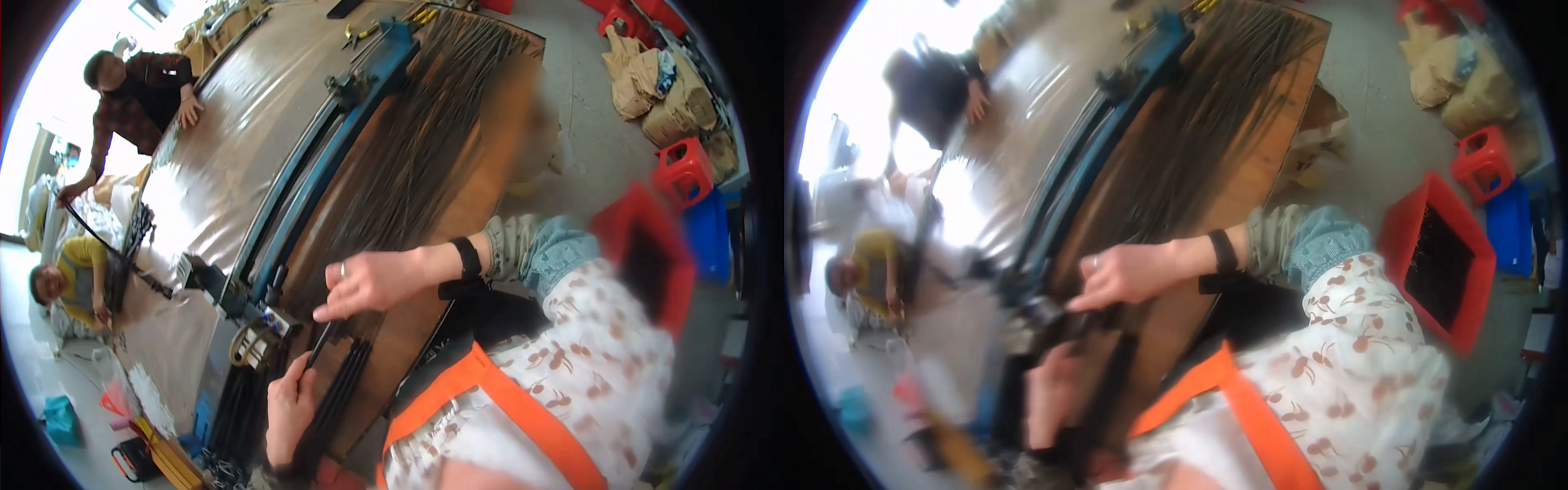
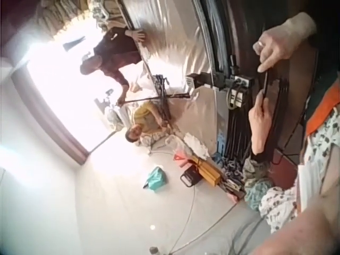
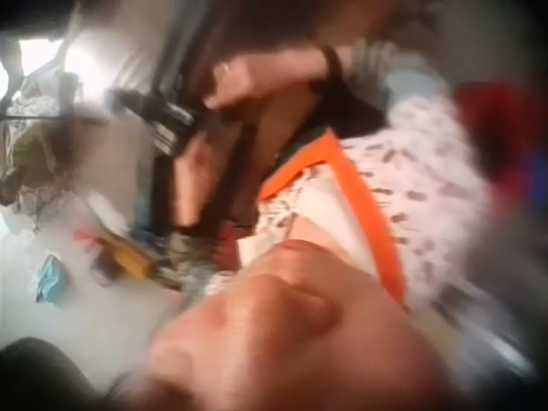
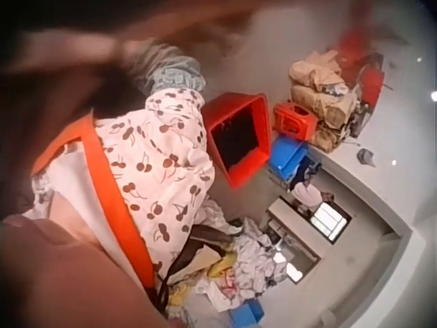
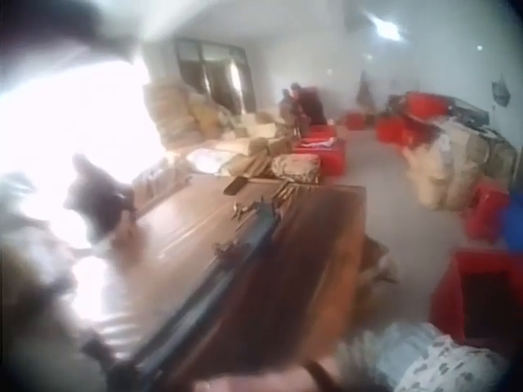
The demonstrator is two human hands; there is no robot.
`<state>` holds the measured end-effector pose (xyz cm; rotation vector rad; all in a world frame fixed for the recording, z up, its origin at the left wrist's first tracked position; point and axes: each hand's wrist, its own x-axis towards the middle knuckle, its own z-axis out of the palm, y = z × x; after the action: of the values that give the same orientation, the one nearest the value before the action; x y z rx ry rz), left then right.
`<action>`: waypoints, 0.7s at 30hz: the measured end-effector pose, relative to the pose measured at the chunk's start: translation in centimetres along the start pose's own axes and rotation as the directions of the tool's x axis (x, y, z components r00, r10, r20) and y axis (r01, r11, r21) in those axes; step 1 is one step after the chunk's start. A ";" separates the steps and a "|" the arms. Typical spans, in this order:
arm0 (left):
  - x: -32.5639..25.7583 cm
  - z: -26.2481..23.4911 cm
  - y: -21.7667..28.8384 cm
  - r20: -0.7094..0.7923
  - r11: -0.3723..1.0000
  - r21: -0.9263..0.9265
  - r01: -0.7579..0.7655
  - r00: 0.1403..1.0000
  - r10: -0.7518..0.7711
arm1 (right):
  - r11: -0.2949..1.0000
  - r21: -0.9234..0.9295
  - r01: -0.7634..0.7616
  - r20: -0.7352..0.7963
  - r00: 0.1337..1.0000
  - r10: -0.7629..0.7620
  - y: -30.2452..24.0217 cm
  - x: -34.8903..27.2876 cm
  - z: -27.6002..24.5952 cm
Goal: Processing metal rods by inserting them into a specialized jig or machine for assembly or shaping.
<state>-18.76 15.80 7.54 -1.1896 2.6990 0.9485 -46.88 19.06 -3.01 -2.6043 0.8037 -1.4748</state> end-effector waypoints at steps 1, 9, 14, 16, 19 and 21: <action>0.9 -0.1 0.2 -0.009 1.000 0.009 -0.015 1.000 0.016 | 0.987 -0.162 0.019 0.184 0.983 0.012 -0.7 0.3 -0.2; 6.2 -9.3 0.5 -0.375 0.804 0.558 -0.206 0.801 0.466 | 0.719 -0.201 -0.665 -0.270 0.743 0.612 7.1 -3.1 -5.8; 9.8 -7.1 -0.2 -0.186 0.676 0.633 -0.379 0.773 0.607 | 0.737 -0.400 -0.546 -0.098 0.824 0.558 5.7 0.9 -7.6; 10.2 -7.7 -2.0 -0.207 0.643 0.677 -0.358 0.746 0.633 | 0.635 -0.496 -0.592 -0.176 0.785 0.594 9.5 -3.9 -11.2; 11.0 -5.8 -4.5 -0.167 0.646 0.666 -0.373 0.769 0.617 | 0.692 -0.527 -0.493 -0.151 0.856 0.495 7.0 -1.2 -8.8; 12.1 0.4 -1.6 -0.064 0.653 0.626 -0.426 0.806 0.588 | 0.869 -0.431 -0.243 -0.090 0.970 0.226 9.3 -7.3 -8.3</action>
<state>-26.28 7.26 3.06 -0.4378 3.2377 -0.1194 -60.51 16.10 -6.85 -2.6378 1.5624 -1.4072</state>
